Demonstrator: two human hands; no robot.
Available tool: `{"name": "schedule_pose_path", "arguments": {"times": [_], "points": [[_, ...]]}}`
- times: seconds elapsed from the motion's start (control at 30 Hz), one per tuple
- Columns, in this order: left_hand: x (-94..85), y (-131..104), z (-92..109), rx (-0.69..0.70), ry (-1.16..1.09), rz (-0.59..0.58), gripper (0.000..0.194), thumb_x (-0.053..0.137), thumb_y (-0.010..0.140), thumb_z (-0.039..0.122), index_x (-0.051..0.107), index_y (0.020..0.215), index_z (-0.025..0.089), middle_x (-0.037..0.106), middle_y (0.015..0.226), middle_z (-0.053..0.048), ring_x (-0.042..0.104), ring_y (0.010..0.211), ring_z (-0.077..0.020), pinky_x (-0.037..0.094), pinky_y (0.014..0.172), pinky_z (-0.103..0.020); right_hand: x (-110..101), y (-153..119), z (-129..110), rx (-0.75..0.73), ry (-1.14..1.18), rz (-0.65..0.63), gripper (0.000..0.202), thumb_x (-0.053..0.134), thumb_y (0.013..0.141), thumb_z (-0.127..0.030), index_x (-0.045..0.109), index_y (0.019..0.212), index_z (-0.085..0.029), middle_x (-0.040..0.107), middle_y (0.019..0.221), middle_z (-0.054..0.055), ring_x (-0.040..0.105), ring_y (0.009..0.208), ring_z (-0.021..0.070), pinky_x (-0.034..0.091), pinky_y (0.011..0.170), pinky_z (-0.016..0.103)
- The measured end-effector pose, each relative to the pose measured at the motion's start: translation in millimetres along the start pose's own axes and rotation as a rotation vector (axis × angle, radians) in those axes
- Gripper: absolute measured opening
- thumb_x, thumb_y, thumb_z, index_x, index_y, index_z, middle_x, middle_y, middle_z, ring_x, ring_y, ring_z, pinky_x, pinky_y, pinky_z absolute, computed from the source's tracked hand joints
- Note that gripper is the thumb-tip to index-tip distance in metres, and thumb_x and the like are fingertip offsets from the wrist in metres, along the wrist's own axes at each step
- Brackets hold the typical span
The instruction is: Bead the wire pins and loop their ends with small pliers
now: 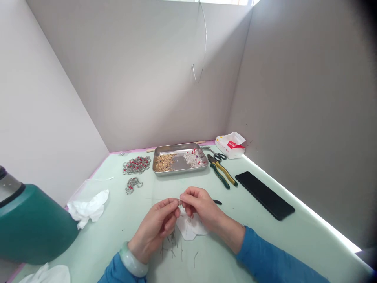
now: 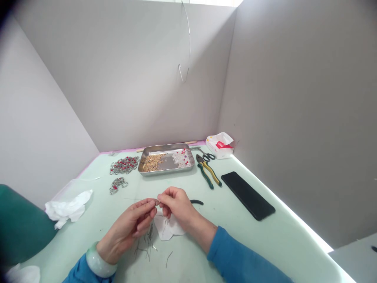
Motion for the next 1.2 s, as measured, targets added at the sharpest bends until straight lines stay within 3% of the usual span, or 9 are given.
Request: {"name": "schedule_pose_path", "arguments": {"times": [0.3,0.63,1.0,1.2], "points": [[-3.7,-4.1,6.6,0.074,0.128,0.086,0.022,0.054,0.082,0.034,0.054,0.069,0.016,0.035,0.038,0.009,0.017,0.032,-0.0032,0.009,0.035,-0.020,1.5,-0.6,-5.0,-0.023,-0.104,0.008,0.021,0.059,0.076,-0.034,0.050,0.067,-0.017,0.050,0.048,-0.004,0.044,0.043,0.0081,0.035,0.044,0.020],[-19.1,-3.9,12.2,0.137,0.209,0.262,0.022,0.056,0.080,0.037,0.056,0.086,0.016,0.037,0.039,0.009,0.019,0.034,-0.0037,0.010,0.034,-0.018,10.6,-4.8,-2.6,-0.061,-0.289,-0.031,0.016,0.054,0.080,-0.030,0.049,0.071,-0.017,0.061,0.069,-0.001,0.044,0.045,0.0058,0.035,0.043,0.019],[-16.0,-4.2,13.5,0.136,0.213,0.208,0.027,0.056,0.081,0.035,0.060,0.093,0.012,0.056,0.061,0.001,0.027,0.035,-0.0012,0.013,0.034,-0.017,9.4,-3.1,-0.3,-0.006,-0.279,-0.054,0.011,0.049,0.075,-0.019,0.044,0.065,-0.018,0.054,0.057,-0.005,0.040,0.038,0.0044,0.029,0.036,0.017],[-14.4,-2.1,9.2,0.093,0.104,0.161,0.023,0.058,0.080,0.033,0.059,0.089,0.012,0.049,0.050,0.006,0.025,0.032,-0.0005,0.013,0.035,-0.018,6.3,-2.1,1.6,0.023,-0.343,-0.033,0.008,0.051,0.072,-0.018,0.046,0.065,-0.019,0.049,0.051,-0.007,0.040,0.037,0.0052,0.030,0.036,0.017]]}}
Point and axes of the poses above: each hand's wrist, its own y-axis towards the middle knuckle, its own x-axis out of the palm, z = x × y, the point moved 8 cm from there along y, towards the middle knuckle
